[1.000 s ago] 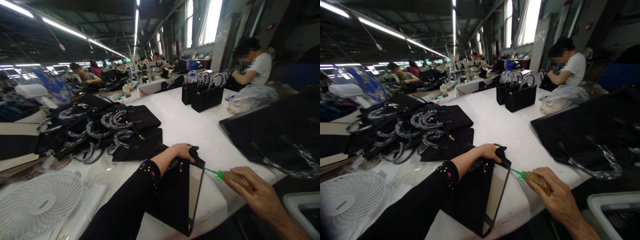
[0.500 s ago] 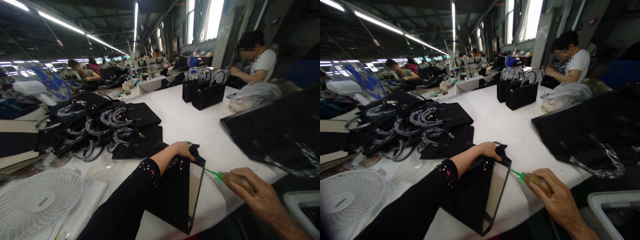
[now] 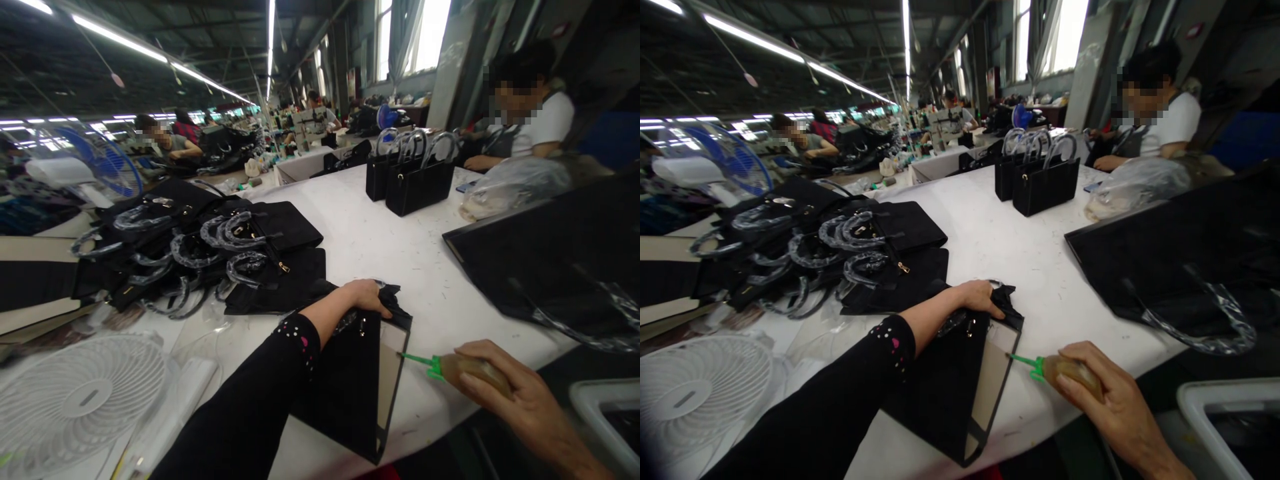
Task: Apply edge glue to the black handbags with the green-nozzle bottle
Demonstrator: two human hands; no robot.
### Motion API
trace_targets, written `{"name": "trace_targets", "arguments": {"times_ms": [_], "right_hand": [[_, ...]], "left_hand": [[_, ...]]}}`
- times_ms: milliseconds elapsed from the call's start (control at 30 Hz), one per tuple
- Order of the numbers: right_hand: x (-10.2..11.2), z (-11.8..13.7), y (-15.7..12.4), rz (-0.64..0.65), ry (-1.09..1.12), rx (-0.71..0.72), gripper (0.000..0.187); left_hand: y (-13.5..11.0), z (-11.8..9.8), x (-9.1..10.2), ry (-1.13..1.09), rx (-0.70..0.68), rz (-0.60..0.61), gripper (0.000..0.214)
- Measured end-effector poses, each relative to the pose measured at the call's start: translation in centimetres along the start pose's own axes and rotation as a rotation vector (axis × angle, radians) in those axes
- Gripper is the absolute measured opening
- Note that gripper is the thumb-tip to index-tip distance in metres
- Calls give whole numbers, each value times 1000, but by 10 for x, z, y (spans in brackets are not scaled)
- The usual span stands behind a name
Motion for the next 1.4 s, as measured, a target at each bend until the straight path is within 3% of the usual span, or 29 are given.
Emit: {"name": "trace_targets", "arguments": {"times_ms": [100, 267, 400, 533, 700, 833, 1000, 1133, 1200, 1300, 1400], "right_hand": [[-1, -9, -2, -115, -33, -32, 27], [-2, -13, -3, -8, 18, 17, 22], [-2, -9, -2, -98, -3, 18, 21], [-6, -8, -8, 59, 47, 56, 20], [-7, -9, -14, -67, 5, 47, 20], [-9, -1, -12, 85, 78, 84, 17], [-9, 0, -13, -136, -3, 79, 18], [-10, -1, -18, 87, 63, 112, 17], [-9, 0, -20, 52, 62, 115, 17], [-8, 2, -21, -111, -9, 107, 18], [-10, 8, -23, -22, 17, 154, 16]], "left_hand": [[-1, -1, 0, 8, -2, 0, 58], [-2, -1, 1, 8, -3, 5, 57], [2, 2, -1, -2, -11, -5, 58], [4, 3, -2, -23, -24, 1, 54], [1, 3, -1, -55, -42, 4, 49], [-1, 2, -1, -64, -43, 0, 47], [-4, -1, 0, -69, -41, 4, 45], [-3, -1, 0, -66, -33, 2, 47], [-2, 0, 0, -61, -33, -1, 48], [0, 0, -1, -53, -26, 1, 51], [1, 0, -1, -47, -22, 4, 52]]}}
Point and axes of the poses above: each hand's wrist, its own y-axis towards the middle knuckle, its own x-axis out of the back of the hand, z = x × y, the point moved 1 cm from there along y, towards the middle knuckle, and after that the axes turned 8 degrees about -y, right-handed, at the moved point
